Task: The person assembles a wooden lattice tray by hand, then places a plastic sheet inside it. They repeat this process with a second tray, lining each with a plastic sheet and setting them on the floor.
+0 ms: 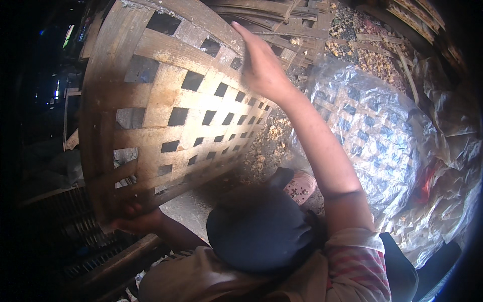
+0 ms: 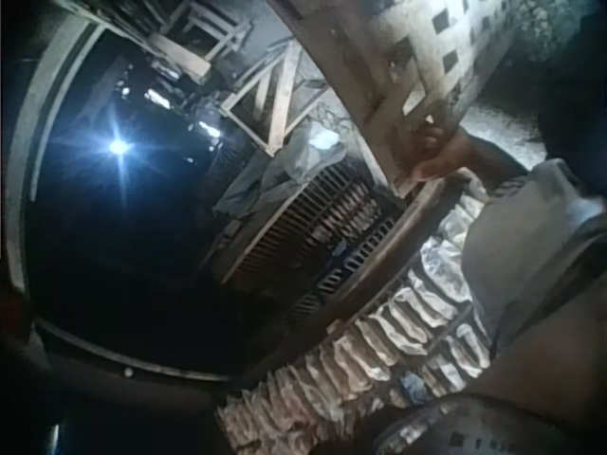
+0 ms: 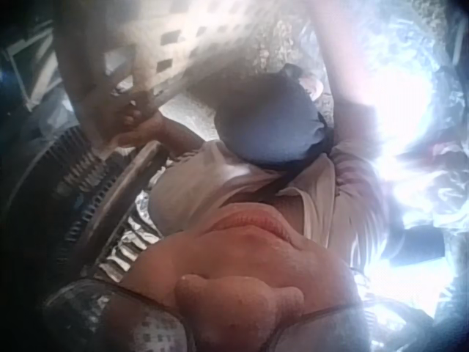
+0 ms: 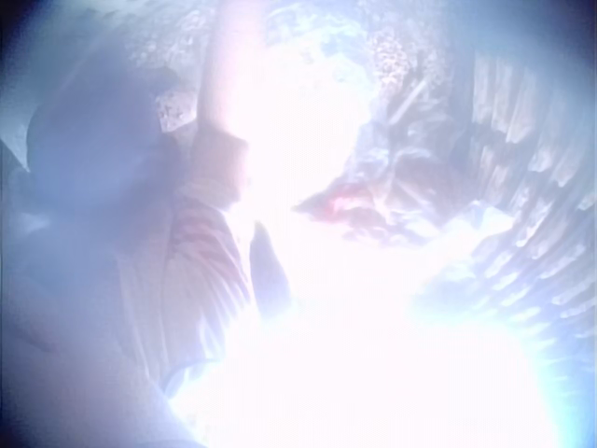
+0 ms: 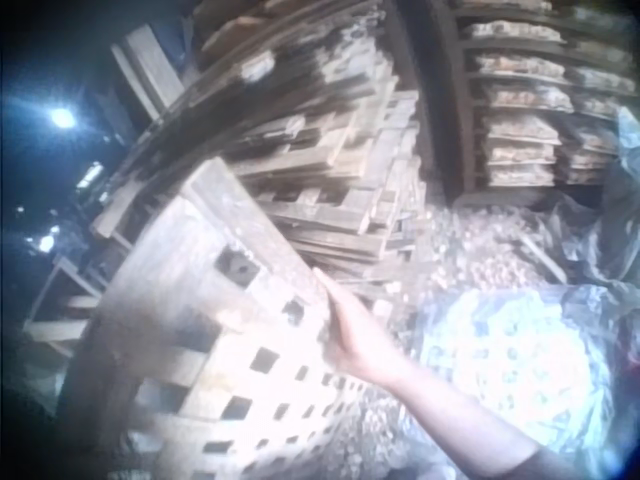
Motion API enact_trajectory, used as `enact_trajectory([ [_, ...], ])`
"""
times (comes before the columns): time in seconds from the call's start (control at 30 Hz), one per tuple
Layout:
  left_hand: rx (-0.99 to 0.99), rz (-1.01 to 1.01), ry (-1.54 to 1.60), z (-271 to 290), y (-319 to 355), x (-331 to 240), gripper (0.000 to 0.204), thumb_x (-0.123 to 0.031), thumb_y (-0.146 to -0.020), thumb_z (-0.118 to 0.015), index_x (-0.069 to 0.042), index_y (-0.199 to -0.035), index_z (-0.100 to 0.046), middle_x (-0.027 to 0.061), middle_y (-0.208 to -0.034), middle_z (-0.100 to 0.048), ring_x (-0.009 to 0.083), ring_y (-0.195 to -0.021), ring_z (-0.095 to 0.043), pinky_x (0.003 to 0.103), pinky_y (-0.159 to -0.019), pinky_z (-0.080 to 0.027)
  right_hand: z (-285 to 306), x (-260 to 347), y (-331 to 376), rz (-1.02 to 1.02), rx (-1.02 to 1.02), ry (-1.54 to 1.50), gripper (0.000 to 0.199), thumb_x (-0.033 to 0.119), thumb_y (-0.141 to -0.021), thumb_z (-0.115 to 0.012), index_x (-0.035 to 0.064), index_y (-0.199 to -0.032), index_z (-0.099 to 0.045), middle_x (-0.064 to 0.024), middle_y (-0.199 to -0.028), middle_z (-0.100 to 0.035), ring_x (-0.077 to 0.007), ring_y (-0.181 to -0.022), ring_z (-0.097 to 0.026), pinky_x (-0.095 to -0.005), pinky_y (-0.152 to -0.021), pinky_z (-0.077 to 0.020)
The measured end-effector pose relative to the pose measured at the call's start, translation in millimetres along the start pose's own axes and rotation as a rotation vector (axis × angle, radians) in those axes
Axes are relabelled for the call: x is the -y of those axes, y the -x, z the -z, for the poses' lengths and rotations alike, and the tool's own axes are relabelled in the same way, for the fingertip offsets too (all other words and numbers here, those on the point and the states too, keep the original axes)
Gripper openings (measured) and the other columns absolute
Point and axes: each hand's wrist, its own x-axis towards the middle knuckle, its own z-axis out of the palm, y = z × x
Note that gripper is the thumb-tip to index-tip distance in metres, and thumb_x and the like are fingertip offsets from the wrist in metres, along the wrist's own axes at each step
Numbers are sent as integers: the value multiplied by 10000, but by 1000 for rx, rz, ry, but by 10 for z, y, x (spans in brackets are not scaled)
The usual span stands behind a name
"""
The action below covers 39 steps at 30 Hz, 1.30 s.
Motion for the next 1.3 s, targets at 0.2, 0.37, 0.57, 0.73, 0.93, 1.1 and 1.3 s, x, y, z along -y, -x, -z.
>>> enact_trajectory([
  [0.2, -44, -50, -115, -72, -26, 24, 618, -723, -950, -399, -131, -817, -518, -62, -607, -407, 60, -527, -403, 225, -524, -441, 101, -436, 363, -251, -28, 32, 656, 4, -817, -617, 129, -1443, -468, -177, -1310, -566, -326, -1190, -563, -441, -1087, -437],
  [0.37, -76, -35, -106, -34, -32, 19, 603, -722, -949, -403, -145, -803, -503, -71, -604, -402, 50, -528, -401, 217, -534, -446, 182, -533, 381, -533, -18, 85, 413, 103, -922, -602, 144, -1333, -582, -134, -1223, -660, -266, -1277, -525, -427, -980, -492],
  [0.57, -15, -21, -32, -3, -47, -15, 562, -694, -942, -468, -155, -793, -509, -58, -666, -401, 75, -577, -394, 246, -574, -448, 51, -22, 159, 17, -227, -13, 568, 442, -892, -661, 65, -1307, -571, -152, -1146, -649, -329, -1121, -575, -450, -970, -454],
  [0.73, -23, 19, 43, -32, -55, 12, 576, -705, -917, -510, -161, -729, -485, -52, -643, -395, 87, -579, -411, 264, -587, -459, -52, -20, 79, -93, -131, -62, 471, 287, -933, -692, 42, -1304, -539, -173, -1176, -630, -299, -1075, -630, -394, -926, -493],
  [0.93, 54, 78, 67, 68, -68, 24, 571, -742, -904, -482, -196, -738, -490, -75, -593, -398, 57, -544, -417, 286, -597, -499, -108, -78, 83, 19, -170, -19, 476, 175, -910, -663, 42, -1337, -501, -188, -1045, -608, -352, -1002, -596, -459, -904, -489],
  [1.1, 2, 74, 74, -19, -42, -8, 607, -733, -899, -508, -166, -688, -469, -51, -609, -387, 86, -583, -424, 288, -634, -467, -143, -6, 84, 39, -192, 84, 590, -3, -850, -586, 59, -1413, -422, -189, -991, -558, -344, -968, -579, -457, -911, -489],
  [1.3, 8, 73, 75, -12, -40, -15, 602, -726, -909, -497, -165, -696, -466, -54, -620, -387, 81, -591, -416, 285, -630, -462, -128, 18, 125, -29, -100, 41, 705, -88, -780, -557, 65, -1448, -393, -186, -972, -561, -338, -963, -580, -463, -930, -485],
])
